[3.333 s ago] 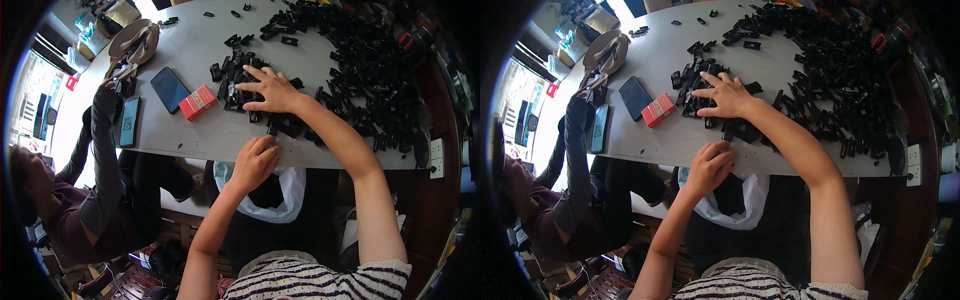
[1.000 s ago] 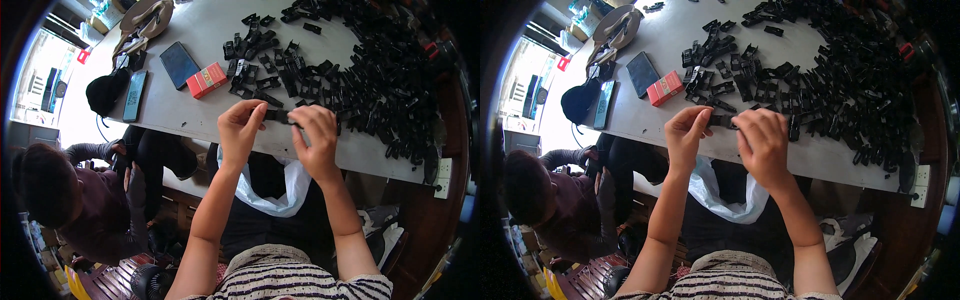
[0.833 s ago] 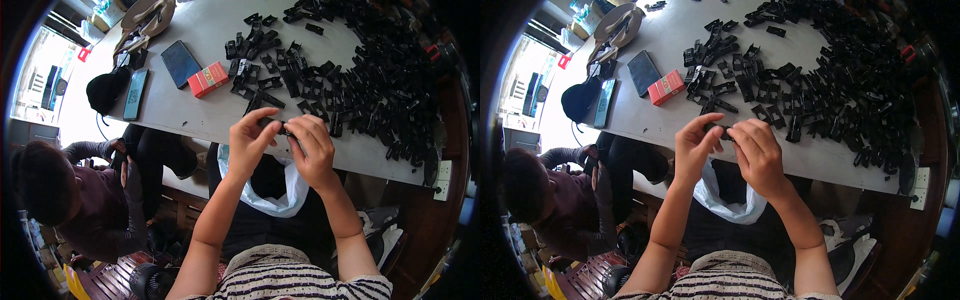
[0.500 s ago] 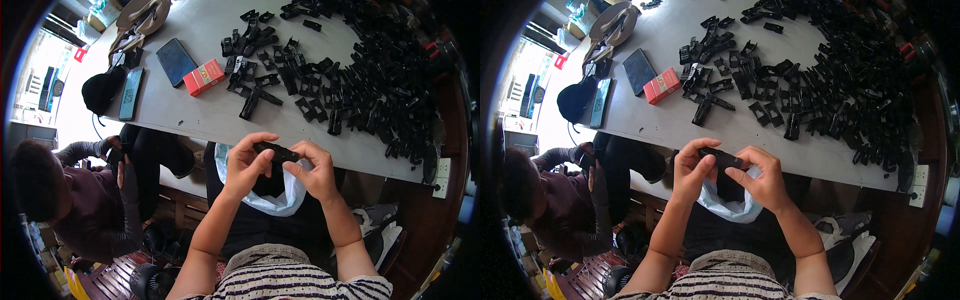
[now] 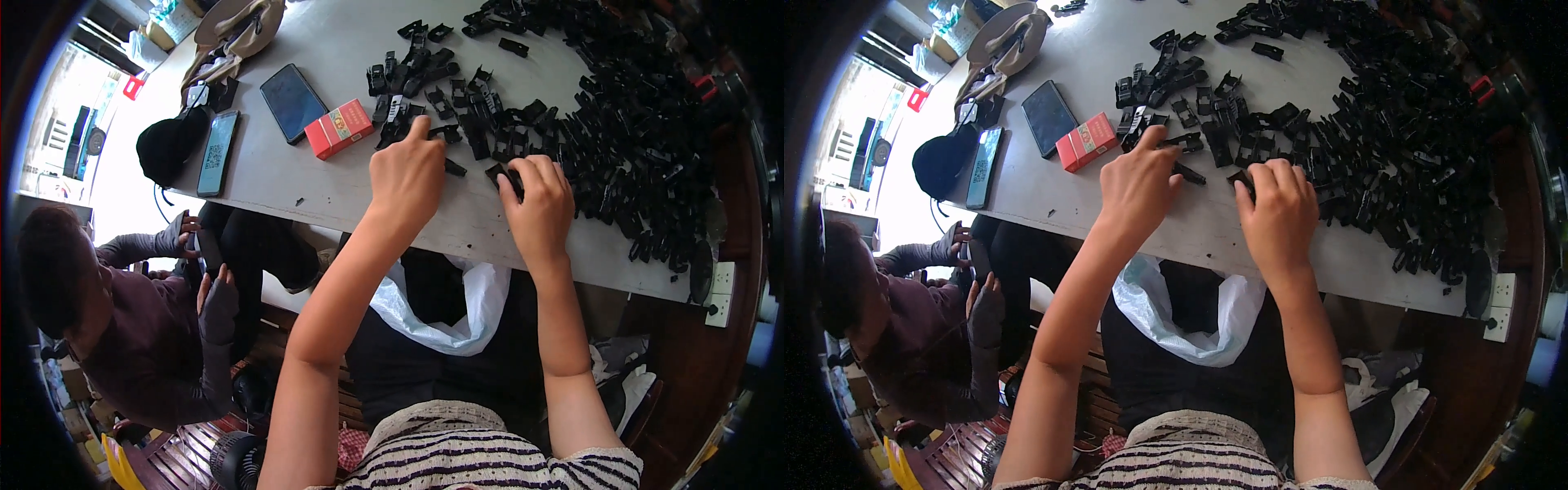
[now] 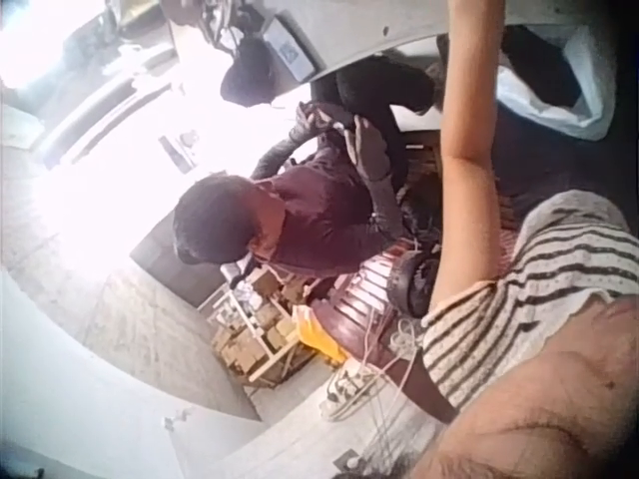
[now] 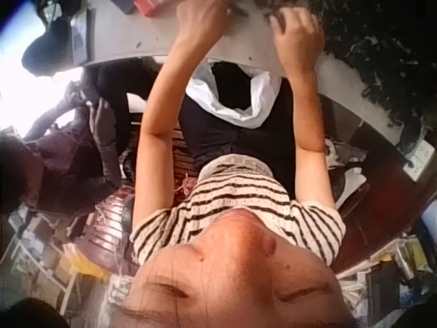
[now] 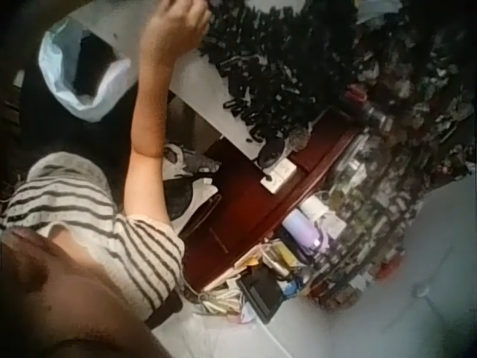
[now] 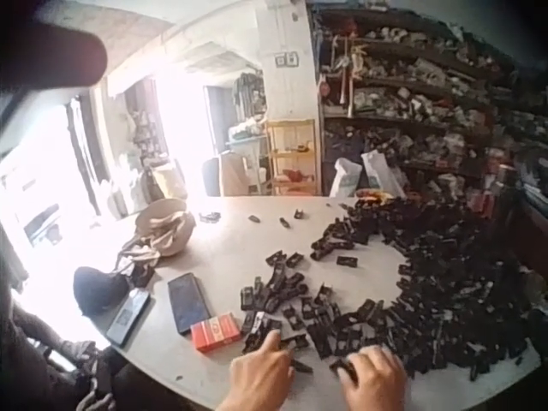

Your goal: The person sorts plastic buckle components on a table, snaps the pieces together by hand to assemble them, and drops assembled buckles into a plastic bag.

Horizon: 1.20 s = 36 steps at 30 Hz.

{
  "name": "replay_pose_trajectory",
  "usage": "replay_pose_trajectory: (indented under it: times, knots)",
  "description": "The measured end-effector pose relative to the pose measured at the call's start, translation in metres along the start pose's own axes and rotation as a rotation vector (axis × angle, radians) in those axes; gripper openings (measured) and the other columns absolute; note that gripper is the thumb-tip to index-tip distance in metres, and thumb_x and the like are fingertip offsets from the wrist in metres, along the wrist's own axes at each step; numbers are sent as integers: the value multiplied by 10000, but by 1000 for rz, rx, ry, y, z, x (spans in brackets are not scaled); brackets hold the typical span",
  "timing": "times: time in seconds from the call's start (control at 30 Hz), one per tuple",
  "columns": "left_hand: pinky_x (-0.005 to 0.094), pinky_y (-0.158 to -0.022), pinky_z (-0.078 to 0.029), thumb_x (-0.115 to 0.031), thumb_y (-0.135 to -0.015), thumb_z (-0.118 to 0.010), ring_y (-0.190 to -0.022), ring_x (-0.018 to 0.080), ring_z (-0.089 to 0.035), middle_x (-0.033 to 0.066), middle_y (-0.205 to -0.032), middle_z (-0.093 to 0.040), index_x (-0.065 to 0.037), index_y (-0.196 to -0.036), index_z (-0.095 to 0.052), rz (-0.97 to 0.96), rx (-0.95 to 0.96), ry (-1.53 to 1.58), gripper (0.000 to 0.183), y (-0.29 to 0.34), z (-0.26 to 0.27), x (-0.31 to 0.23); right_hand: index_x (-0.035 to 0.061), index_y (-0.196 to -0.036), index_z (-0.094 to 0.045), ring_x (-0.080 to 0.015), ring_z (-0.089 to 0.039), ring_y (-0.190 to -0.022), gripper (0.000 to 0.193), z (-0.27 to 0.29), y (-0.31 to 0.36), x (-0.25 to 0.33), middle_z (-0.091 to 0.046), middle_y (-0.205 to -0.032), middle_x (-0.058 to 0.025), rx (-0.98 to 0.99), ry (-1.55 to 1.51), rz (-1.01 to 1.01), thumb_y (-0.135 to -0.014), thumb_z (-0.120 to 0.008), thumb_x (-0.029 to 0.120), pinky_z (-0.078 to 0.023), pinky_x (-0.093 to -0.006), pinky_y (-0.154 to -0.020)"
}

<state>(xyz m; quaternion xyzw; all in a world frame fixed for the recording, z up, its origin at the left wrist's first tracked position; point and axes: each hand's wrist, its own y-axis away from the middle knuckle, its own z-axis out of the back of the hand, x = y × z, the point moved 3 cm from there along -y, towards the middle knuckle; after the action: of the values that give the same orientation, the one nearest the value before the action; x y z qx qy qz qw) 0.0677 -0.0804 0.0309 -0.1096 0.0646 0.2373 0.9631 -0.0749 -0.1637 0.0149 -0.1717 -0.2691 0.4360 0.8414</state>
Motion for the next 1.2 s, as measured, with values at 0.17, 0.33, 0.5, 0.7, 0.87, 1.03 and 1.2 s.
replay_pose_trajectory:
  times: [0.17,0.33,0.5,0.7,0.87,1.03,1.2]
  knots:
    - [369,-657,-512,-183,-770,-665,-790,262,-650,31,-1090,-585,-132,-993,-651,-50,190,-213,229,-19,-16,0,69,-852,-628,-231,-537,-910,189,-7,4,-3,-558,-917,-54,157,20,26,-715,-727,154,-429,-358,-763]
    - [397,-665,-497,-157,-808,-615,-784,313,-633,57,-1015,-645,-124,-996,-636,-56,-147,355,192,-22,9,5,44,-841,-643,-256,-531,-928,150,-3,-2,-4,-559,-974,-80,107,1,65,-707,-702,74,-433,-373,-803]
    - [285,-652,-460,-56,-843,-577,-688,204,-586,122,-787,-604,-48,-1072,-639,-199,-146,797,237,-4,15,21,13,-1069,-568,-193,-554,-937,302,13,-5,-6,-551,-1043,-73,-42,-827,-192,-777,-643,1,-456,-330,-839]
    - [222,-576,-418,-121,-872,-623,-651,56,-502,11,-755,-592,-12,-1054,-645,35,198,1271,214,33,18,8,11,-1210,-468,-154,-532,-1057,435,24,4,17,-542,-1128,-87,-18,-1306,-79,-802,-618,-4,-410,-301,-943]
    - [183,-507,-373,-156,-911,-592,-588,24,-459,-31,-710,-554,12,-1064,-637,140,213,1549,232,59,13,5,42,-1030,-518,-197,-571,-1013,311,24,20,26,-591,-1052,-102,15,-1141,-48,-753,-654,6,-423,-324,-921]
    - [245,-833,-440,-79,-844,-645,-919,104,-557,55,-981,-613,7,-1094,-587,57,107,1485,271,84,11,0,58,-1017,-559,-193,-588,-982,308,27,38,31,-625,-1042,-97,197,-1101,-46,-740,-694,62,-447,-333,-878]
    - [239,-831,-434,-43,-821,-658,-920,102,-553,49,-980,-613,9,-1082,-589,23,66,1372,275,106,11,4,0,-947,-586,-133,-592,-887,212,16,56,33,-625,-924,-86,474,-1321,-377,-814,-689,129,-466,-285,-825]
